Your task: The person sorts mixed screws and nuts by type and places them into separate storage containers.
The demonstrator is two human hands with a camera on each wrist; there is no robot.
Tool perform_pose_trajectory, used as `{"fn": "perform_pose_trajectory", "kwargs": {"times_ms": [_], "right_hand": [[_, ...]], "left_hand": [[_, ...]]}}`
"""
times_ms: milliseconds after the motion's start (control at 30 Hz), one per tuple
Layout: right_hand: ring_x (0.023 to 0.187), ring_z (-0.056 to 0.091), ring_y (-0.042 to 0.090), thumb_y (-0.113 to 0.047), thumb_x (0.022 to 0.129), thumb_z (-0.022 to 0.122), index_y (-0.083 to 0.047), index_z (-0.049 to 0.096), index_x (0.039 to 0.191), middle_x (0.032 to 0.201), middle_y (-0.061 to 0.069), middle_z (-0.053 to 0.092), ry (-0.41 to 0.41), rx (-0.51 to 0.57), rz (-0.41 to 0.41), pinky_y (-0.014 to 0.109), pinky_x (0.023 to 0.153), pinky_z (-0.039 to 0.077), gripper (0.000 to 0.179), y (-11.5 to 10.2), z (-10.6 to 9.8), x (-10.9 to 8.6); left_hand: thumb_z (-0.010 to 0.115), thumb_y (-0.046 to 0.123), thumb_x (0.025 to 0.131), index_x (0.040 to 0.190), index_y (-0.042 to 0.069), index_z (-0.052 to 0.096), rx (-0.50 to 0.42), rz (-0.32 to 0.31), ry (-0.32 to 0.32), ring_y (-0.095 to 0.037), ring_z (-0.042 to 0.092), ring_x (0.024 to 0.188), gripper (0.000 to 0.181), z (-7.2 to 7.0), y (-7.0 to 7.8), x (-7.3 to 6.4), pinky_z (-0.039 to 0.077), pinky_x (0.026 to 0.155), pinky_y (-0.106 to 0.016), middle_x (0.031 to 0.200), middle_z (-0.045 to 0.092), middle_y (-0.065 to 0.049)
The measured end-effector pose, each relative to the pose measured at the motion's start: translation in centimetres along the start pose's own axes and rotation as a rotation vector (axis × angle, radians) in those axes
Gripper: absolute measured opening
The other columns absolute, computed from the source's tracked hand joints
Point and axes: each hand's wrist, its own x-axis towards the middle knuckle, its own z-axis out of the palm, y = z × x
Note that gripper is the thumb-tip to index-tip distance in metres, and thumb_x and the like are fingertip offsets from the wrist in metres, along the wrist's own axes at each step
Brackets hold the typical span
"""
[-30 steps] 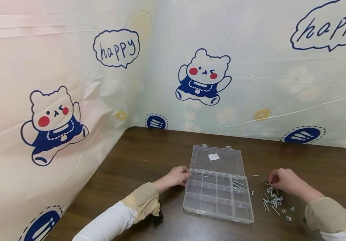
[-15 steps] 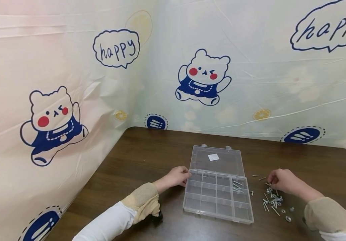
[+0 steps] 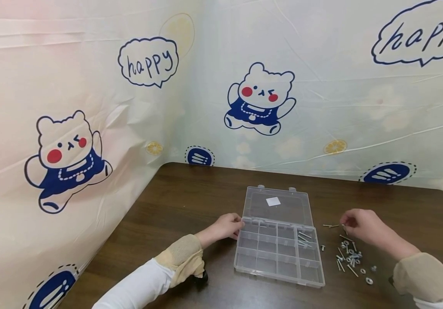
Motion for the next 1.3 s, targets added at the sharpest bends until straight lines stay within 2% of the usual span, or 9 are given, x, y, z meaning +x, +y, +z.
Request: {"fn": "perform_pose_trajectory", "kwargs": {"times_ms": [167, 333, 500, 633, 833, 1067, 1300], "right_hand": [[0.062, 0.048, 0.007, 0.001, 0.071, 0.067, -0.004, 0.064, 0.077, 0.070, -0.004, 0.056, 0.051, 0.006, -0.009, 0.022, 0.051, 0.046, 0.008, -1.1, -0.3, 0.1], [0.065, 0.052, 0.008, 0.005, 0.071, 0.067, -0.003, 0.065, 0.080, 0.073, -0.003, 0.058, 0.136, 0.032, -0.044, 0.023, 0.054, 0.050, 0.012, -1.9, -0.4, 0.4], [0.065, 0.053, 0.005, 0.006, 0.070, 0.069, -0.005, 0.066, 0.081, 0.075, -0.004, 0.057, 0.241, 0.049, -0.093, 0.021, 0.053, 0.051, 0.016, -2.8, -0.1, 0.6], [0.065, 0.054, 0.006, 0.007, 0.070, 0.069, -0.005, 0.065, 0.081, 0.075, -0.004, 0.057, 0.281, 0.066, -0.113, 0.021, 0.054, 0.052, 0.017, -3.7, 0.5, 0.9], [0.066, 0.055, 0.009, 0.008, 0.071, 0.068, -0.003, 0.064, 0.083, 0.077, -0.002, 0.059, 0.252, 0.108, -0.121, 0.025, 0.055, 0.053, 0.017, -5.0, 1.1, 1.4], [0.068, 0.056, 0.011, 0.005, 0.073, 0.067, -0.003, 0.064, 0.086, 0.078, -0.001, 0.060, 0.156, 0.158, -0.086, 0.027, 0.058, 0.054, 0.015, -6.1, 1.7, 1.9], [0.068, 0.056, 0.009, 0.005, 0.074, 0.067, -0.003, 0.064, 0.086, 0.079, -0.001, 0.060, 0.073, 0.191, -0.121, 0.023, 0.058, 0.053, 0.014, -6.8, 2.5, 2.3]], "left_hand": [[0.051, 0.007, 0.089, 0.098, -0.011, 0.054, -0.001, -0.001, 0.006, -0.013, 0.053, 0.063, 0.020, 0.0, 0.0, 0.0, 0.057, 0.060, -0.028, 0.075, 0.053, -0.008], [0.051, 0.006, 0.089, 0.098, -0.011, 0.054, -0.006, -0.001, 0.011, -0.014, 0.054, 0.063, 0.020, 0.1, 0.1, 0.0, 0.057, 0.060, -0.029, 0.076, 0.053, -0.010], [0.051, 0.007, 0.089, 0.100, -0.011, 0.054, -0.002, -0.009, 0.010, -0.014, 0.054, 0.064, 0.021, 0.0, 0.0, 0.0, 0.057, 0.060, -0.029, 0.076, 0.053, -0.010], [0.051, 0.007, 0.089, 0.100, -0.011, 0.054, 0.006, -0.009, 0.008, -0.014, 0.054, 0.063, 0.021, 0.0, 0.0, 0.0, 0.057, 0.060, -0.029, 0.076, 0.053, -0.009], [0.051, 0.007, 0.089, 0.100, -0.012, 0.054, 0.006, -0.007, 0.013, -0.014, 0.054, 0.063, 0.021, 0.0, 0.1, 0.0, 0.057, 0.059, -0.029, 0.076, 0.053, -0.009], [0.051, 0.008, 0.090, 0.101, -0.011, 0.054, 0.020, -0.018, 0.008, -0.015, 0.055, 0.066, 0.022, 0.0, 0.1, -0.2, 0.057, 0.060, -0.029, 0.078, 0.054, -0.010], [0.051, 0.008, 0.090, 0.101, -0.011, 0.054, 0.024, -0.020, 0.010, -0.015, 0.055, 0.066, 0.022, -0.1, 0.2, -0.2, 0.057, 0.060, -0.029, 0.078, 0.055, -0.011]]}}
